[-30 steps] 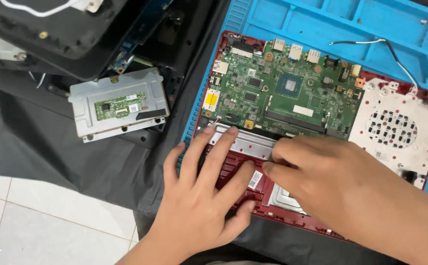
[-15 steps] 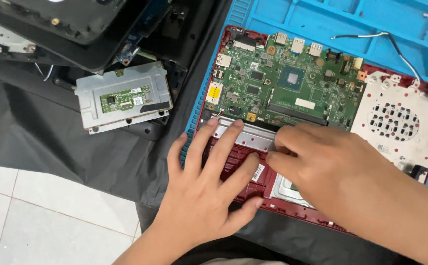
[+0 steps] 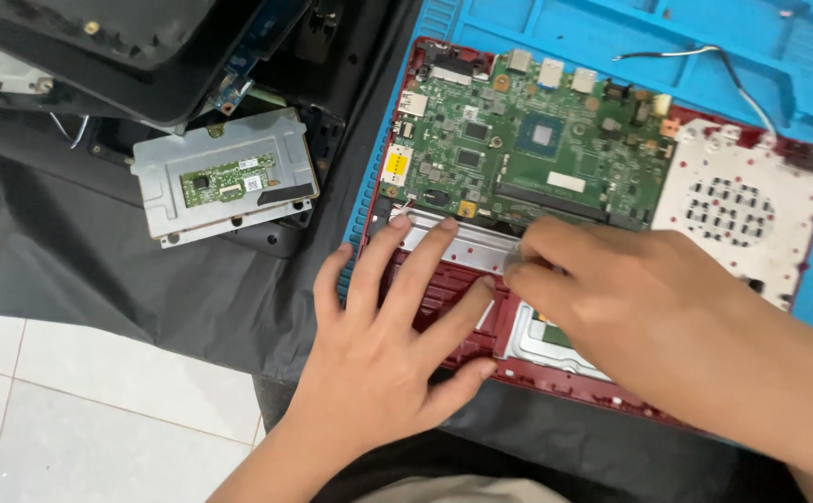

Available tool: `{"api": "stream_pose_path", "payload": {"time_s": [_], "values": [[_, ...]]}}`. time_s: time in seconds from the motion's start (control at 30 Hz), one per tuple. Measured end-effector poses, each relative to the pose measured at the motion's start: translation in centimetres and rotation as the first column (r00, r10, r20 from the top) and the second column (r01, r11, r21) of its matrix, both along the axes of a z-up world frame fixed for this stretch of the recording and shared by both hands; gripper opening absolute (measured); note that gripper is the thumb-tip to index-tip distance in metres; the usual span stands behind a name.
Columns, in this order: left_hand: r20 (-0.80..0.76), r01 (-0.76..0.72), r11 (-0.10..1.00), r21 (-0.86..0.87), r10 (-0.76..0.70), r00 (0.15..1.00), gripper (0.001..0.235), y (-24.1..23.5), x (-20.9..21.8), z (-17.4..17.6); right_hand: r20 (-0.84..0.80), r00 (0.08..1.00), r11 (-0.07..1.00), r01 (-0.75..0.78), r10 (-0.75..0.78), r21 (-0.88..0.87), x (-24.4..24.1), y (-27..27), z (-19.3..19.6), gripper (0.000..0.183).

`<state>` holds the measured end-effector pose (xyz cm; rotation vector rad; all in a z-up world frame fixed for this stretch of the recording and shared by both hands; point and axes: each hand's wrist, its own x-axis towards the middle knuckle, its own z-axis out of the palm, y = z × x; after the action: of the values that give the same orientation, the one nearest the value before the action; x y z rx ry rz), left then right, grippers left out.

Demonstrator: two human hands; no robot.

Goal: The person assembles a laptop by connecting internal cables, installing a hard drive, and securing the battery. They use a screwdriver to fasten screws and ensure components are properly seated within the red laptop chassis.

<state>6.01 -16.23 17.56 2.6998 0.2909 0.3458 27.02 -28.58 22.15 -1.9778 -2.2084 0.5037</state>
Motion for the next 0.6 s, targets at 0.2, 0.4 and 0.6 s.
{"api": "stream_pose_path", "payload": {"time_s": [0.2, 0.4, 0.6], "values": [[0.016, -0.007, 1.000, 0.011, 0.007, 1.000, 0.051, -0.1, 0.2, 0.6, -0.068, 0.995, 0.996, 0.071, -0.075, -0.059, 0.2, 1.3, 1.2, 0.035], [0.011, -0.002, 1.000, 0.013, 0.001, 1.000, 0.052, -0.3, 0.0, 0.4, -0.093, 0.994, 0.988, 0.065, -0.052, 0.143, 0.2, -0.4, -0.4, 0.033], [0.096, 0.000, 0.998, 0.055, -0.006, 0.995, 0.047, -0.6, -0.5, -0.2, -0.100, 0.986, 0.973, 0.148, -0.131, 0.180, -0.4, -2.1, -1.5, 0.028]]}}
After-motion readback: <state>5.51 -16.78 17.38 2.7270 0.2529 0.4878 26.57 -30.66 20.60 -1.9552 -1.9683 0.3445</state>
